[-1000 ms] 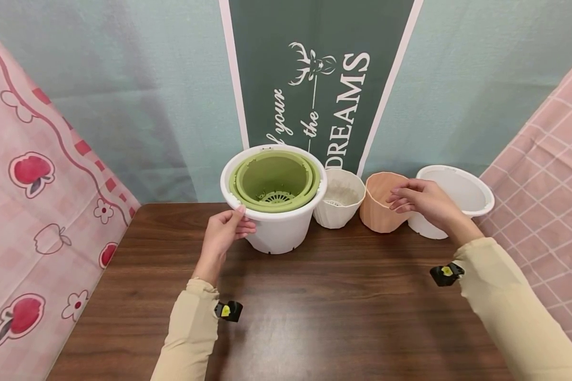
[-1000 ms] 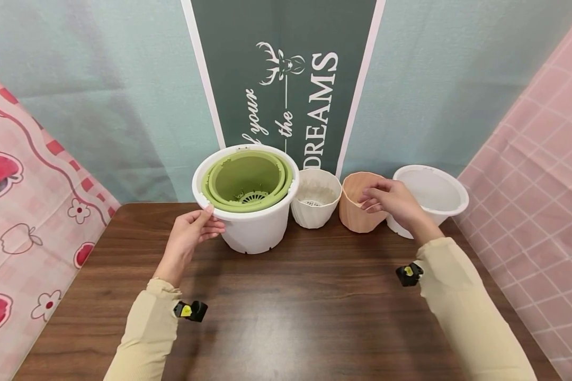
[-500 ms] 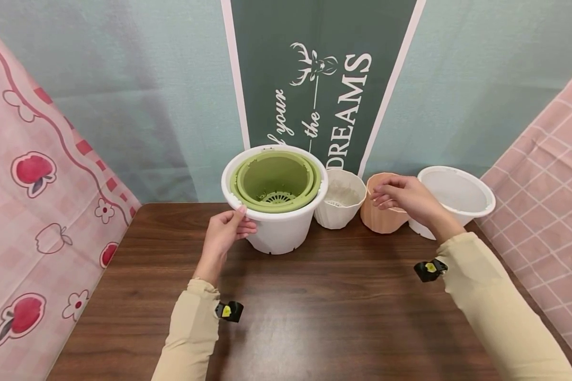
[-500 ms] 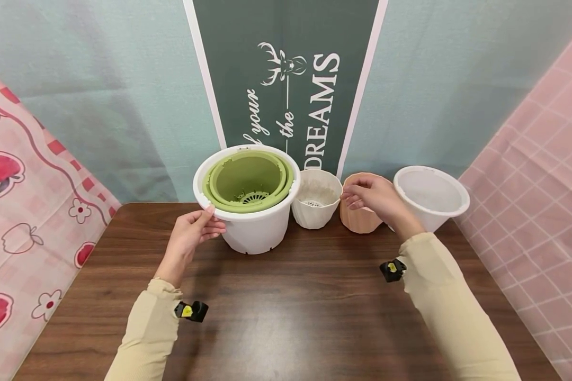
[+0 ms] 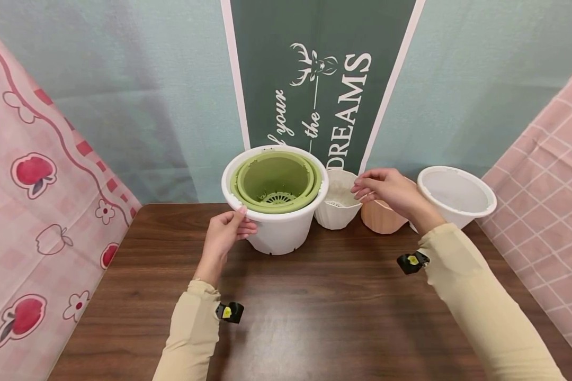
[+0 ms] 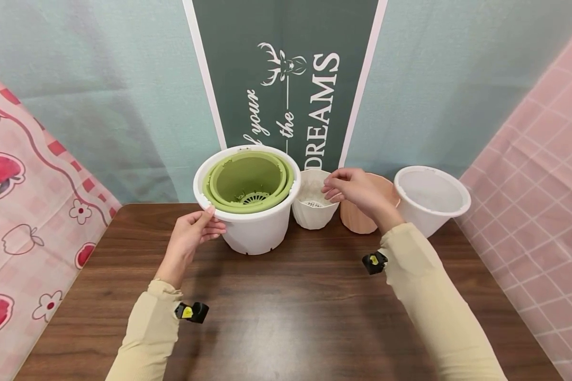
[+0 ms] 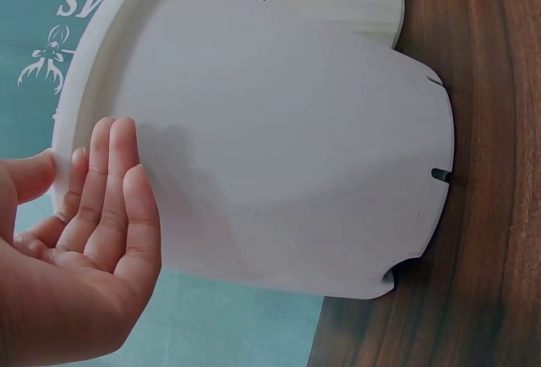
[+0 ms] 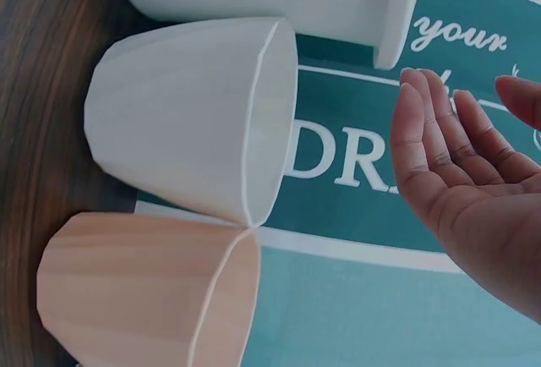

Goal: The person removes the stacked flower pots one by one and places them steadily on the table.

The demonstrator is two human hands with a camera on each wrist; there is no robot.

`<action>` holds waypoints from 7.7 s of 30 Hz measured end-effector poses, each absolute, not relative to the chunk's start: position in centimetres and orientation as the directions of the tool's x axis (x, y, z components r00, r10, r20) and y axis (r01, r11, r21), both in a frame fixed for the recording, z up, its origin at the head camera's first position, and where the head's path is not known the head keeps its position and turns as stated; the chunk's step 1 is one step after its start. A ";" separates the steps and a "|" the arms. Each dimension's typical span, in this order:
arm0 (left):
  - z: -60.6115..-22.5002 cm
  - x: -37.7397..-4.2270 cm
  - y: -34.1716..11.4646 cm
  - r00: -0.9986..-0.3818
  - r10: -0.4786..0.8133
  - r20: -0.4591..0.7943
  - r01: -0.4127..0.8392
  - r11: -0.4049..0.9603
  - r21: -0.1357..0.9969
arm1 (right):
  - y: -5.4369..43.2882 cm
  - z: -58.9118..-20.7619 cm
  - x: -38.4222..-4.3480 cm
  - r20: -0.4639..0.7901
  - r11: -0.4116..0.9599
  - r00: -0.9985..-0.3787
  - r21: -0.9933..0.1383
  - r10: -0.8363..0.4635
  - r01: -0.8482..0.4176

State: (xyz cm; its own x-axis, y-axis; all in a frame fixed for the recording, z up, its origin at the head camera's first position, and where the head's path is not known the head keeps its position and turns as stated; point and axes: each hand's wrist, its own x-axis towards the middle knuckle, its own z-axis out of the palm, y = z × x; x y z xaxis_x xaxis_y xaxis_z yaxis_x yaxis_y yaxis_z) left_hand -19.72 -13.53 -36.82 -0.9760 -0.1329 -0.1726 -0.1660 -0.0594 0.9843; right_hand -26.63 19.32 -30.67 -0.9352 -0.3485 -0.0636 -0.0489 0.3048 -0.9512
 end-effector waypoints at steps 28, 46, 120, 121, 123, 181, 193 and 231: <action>-36.7 -19.6 -13.7 -0.975 -0.135 -0.178 -0.171 -0.059 0.984 | 13.7 -29.1 -28.0 -0.098 0.421 -0.933 -0.905 -0.347 -0.062; -36.6 -19.7 -13.8 -0.972 -0.131 -0.194 -0.187 -0.062 0.980 | 10.6 -28.6 -29.2 -0.140 0.516 -0.963 -0.857 -0.229 0.002; -36.7 -19.7 -13.7 -0.979 -0.123 -0.163 -0.157 -0.062 0.986 | 8.6 -26.6 -30.2 -0.312 0.503 -0.942 -0.838 -0.123 0.212; -36.7 -19.7 -13.7 -0.979 -0.122 -0.163 -0.157 -0.063 0.986 | 8.6 -26.5 -30.2 -0.318 0.508 -0.940 -0.834 -0.124 0.216; -36.7 -19.7 -13.7 -0.979 -0.121 -0.165 -0.158 -0.065 0.985 | 8.5 -26.3 -30.1 -0.334 0.518 -0.934 -0.825 -0.127 0.224; -37.0 -19.7 -13.5 -0.975 -0.150 -0.161 -0.154 -0.054 0.987 | 9.1 -27.1 -30.3 -0.414 0.139 -0.904 -0.906 -0.101 0.400; -36.9 -19.6 -13.5 -0.975 -0.148 -0.166 -0.161 -0.050 0.986 | 8.9 -26.5 -30.0 -0.391 0.238 -0.907 -0.906 -0.158 0.349; -37.0 -19.7 -13.3 -0.976 -0.151 -0.156 -0.149 -0.062 0.987 | 8.6 -26.3 -30.2 -0.449 0.153 -0.885 -0.889 -0.122 0.431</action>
State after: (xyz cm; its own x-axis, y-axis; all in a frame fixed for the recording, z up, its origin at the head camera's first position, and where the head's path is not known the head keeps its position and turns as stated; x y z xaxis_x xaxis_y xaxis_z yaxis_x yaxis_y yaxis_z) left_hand -19.69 -13.34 -37.05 -0.9762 -0.1505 -0.1564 -0.1486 -0.0623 0.9869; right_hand -30.25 8.57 -26.34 -0.8849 -0.1221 -0.4494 0.4306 0.1531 -0.8895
